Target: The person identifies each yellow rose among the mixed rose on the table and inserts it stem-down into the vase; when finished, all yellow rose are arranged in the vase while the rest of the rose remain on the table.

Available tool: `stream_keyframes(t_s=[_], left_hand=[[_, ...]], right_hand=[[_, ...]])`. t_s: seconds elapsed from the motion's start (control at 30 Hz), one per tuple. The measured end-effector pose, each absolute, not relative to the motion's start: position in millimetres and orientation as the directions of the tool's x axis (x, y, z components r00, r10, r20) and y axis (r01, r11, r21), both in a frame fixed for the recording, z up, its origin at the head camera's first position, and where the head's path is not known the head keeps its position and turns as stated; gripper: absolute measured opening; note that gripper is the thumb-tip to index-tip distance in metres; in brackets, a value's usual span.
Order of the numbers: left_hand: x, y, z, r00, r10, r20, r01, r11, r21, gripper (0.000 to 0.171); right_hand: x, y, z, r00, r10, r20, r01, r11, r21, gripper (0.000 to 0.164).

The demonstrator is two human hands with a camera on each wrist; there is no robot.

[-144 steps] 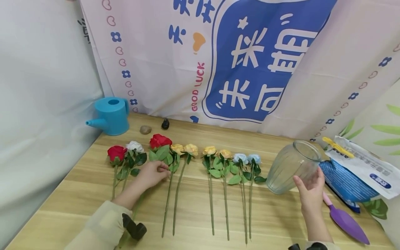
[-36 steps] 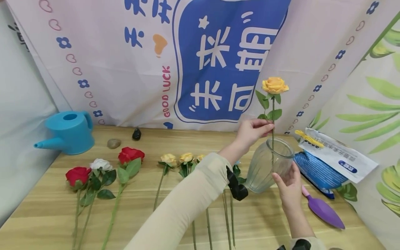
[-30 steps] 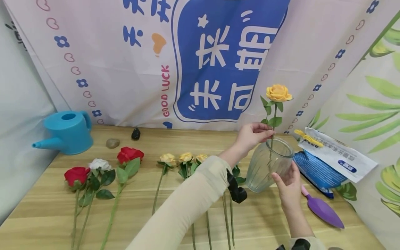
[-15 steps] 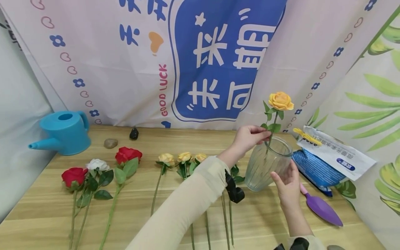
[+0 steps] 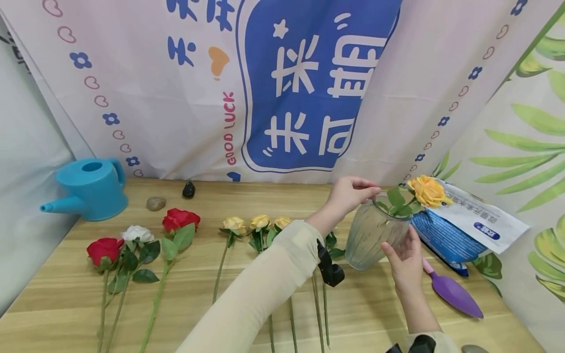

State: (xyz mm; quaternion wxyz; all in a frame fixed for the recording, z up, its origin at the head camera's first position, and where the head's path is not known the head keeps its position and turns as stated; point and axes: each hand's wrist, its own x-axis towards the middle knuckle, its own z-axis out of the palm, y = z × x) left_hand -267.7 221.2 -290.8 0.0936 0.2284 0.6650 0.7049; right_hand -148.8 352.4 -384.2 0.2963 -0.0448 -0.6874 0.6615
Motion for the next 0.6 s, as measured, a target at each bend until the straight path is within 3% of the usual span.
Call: stream_keyframes(t_s=[0.17,0.33,0.43,0.6], left_hand=[[-266.3,208.1,-293.3,-0.888,0.43,0.164,0.116,-0.137,0.984,0.013],[-268.7,175.4,-290.7,-0.893,0.447,0.059,-0.042,-0.214,0.976,0.017],[-273.7,140.5,-286.2,-0.885,0.465,0.01,-0.11,-0.231,0.967,0.023],[-280.6,60.7,-288.7,-0.882,0.472,-0.015,-0.103,-0.161,0.982,0.03]], right_hand=[[-151.7,347.3,-385.9,-0.826,0.451,0.339,-0.32,0.119,-0.94,0.072],[-152.2,344.6,-385.8,-0.828,0.449,0.337,-0.317,0.121,-0.94,0.073],[-150.6,344.8,-385.1,-0.825,0.452,0.339,-0.324,0.114,-0.939,0.072],[-145.6,348.1,-384.6,-0.812,0.477,0.335,-0.318,0.12,-0.941,0.071]])
